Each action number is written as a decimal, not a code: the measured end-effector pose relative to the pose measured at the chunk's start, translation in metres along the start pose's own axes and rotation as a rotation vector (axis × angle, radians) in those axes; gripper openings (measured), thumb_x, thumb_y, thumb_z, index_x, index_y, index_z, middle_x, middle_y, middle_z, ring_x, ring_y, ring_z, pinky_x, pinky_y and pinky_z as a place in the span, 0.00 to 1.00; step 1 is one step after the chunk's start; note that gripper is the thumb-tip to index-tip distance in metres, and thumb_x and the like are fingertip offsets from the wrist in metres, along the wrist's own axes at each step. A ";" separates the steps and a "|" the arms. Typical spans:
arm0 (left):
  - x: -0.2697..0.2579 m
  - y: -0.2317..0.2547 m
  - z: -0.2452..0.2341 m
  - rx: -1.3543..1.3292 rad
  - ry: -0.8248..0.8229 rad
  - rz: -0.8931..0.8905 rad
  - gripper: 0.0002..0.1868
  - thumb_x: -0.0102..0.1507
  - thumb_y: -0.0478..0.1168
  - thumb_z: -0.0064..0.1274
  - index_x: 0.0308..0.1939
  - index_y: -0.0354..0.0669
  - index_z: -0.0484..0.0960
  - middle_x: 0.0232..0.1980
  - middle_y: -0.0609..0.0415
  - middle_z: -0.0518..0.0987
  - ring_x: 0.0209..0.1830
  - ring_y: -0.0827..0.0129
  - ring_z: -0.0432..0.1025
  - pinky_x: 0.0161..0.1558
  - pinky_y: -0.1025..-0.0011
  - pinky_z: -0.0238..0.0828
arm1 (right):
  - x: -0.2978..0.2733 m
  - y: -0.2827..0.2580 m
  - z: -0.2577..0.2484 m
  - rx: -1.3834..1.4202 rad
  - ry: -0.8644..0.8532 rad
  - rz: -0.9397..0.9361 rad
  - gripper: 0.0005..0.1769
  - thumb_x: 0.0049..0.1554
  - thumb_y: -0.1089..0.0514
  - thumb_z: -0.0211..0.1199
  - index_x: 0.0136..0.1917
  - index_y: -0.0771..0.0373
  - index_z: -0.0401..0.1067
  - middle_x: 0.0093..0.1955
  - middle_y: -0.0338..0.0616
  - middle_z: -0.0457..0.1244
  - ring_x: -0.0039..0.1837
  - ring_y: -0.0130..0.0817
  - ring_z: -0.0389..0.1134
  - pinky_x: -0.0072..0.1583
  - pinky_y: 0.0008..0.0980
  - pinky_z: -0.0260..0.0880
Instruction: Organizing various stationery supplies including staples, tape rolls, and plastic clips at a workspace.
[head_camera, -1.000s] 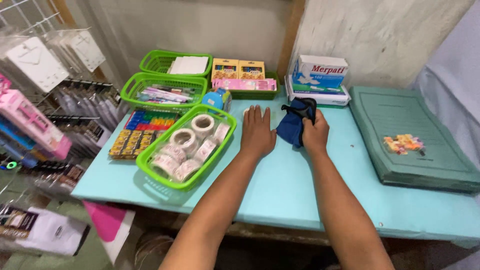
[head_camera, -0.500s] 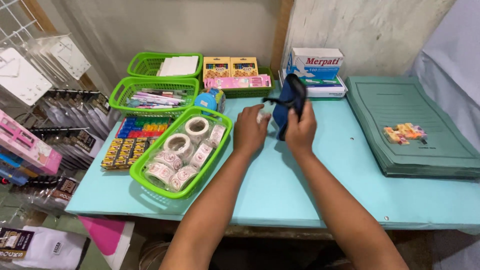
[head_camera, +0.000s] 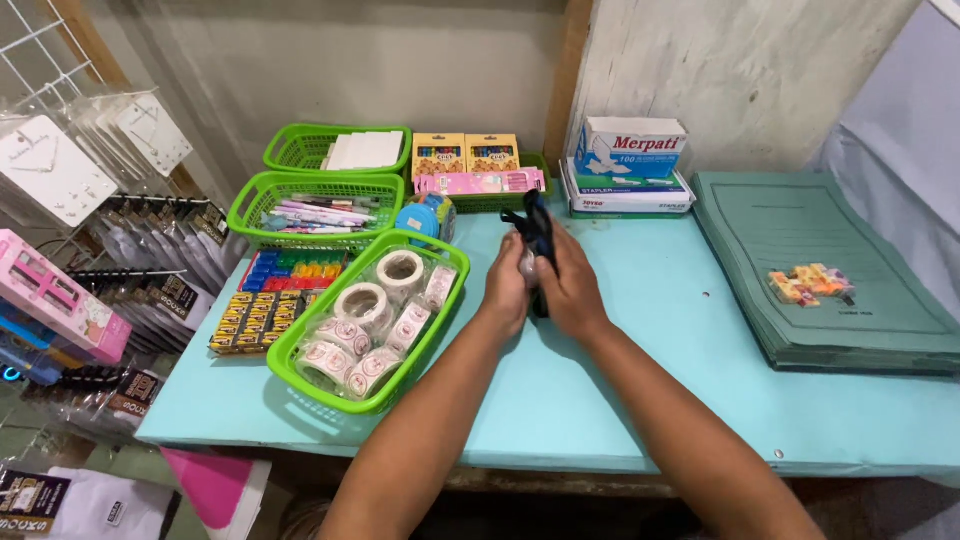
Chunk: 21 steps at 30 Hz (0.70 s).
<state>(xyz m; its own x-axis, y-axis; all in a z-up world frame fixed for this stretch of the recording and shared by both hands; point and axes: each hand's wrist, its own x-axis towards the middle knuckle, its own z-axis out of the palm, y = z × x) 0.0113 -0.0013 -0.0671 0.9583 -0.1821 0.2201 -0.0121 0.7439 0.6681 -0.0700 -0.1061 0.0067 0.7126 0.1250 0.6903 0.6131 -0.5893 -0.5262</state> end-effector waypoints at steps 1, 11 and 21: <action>-0.004 0.014 0.007 0.001 0.005 -0.008 0.21 0.76 0.54 0.38 0.63 0.45 0.72 0.59 0.53 0.76 0.60 0.66 0.72 0.64 0.63 0.66 | -0.002 -0.010 0.001 0.002 -0.002 0.009 0.33 0.65 0.52 0.52 0.80 0.66 0.55 0.82 0.57 0.52 0.82 0.54 0.52 0.80 0.46 0.49; -0.005 0.027 0.005 -0.161 -0.001 -0.026 0.22 0.74 0.50 0.34 0.62 0.41 0.72 0.57 0.49 0.78 0.59 0.61 0.73 0.64 0.62 0.68 | 0.001 -0.014 0.002 0.005 -0.017 -0.123 0.31 0.64 0.54 0.55 0.77 0.68 0.58 0.77 0.61 0.55 0.77 0.55 0.57 0.76 0.44 0.55; -0.037 0.048 0.055 0.749 -0.005 0.112 0.37 0.60 0.37 0.65 0.70 0.42 0.66 0.49 0.50 0.78 0.47 0.69 0.72 0.48 0.70 0.74 | 0.007 0.059 -0.018 0.656 0.460 0.496 0.22 0.69 0.46 0.54 0.61 0.67 0.72 0.52 0.37 0.68 0.52 0.25 0.66 0.56 0.29 0.68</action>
<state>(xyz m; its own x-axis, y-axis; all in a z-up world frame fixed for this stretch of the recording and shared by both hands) -0.0404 0.0061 -0.0039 0.9387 -0.1354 0.3171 -0.3016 0.1231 0.9454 -0.0349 -0.1543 -0.0107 0.8251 -0.4293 0.3673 0.4452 0.0937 -0.8905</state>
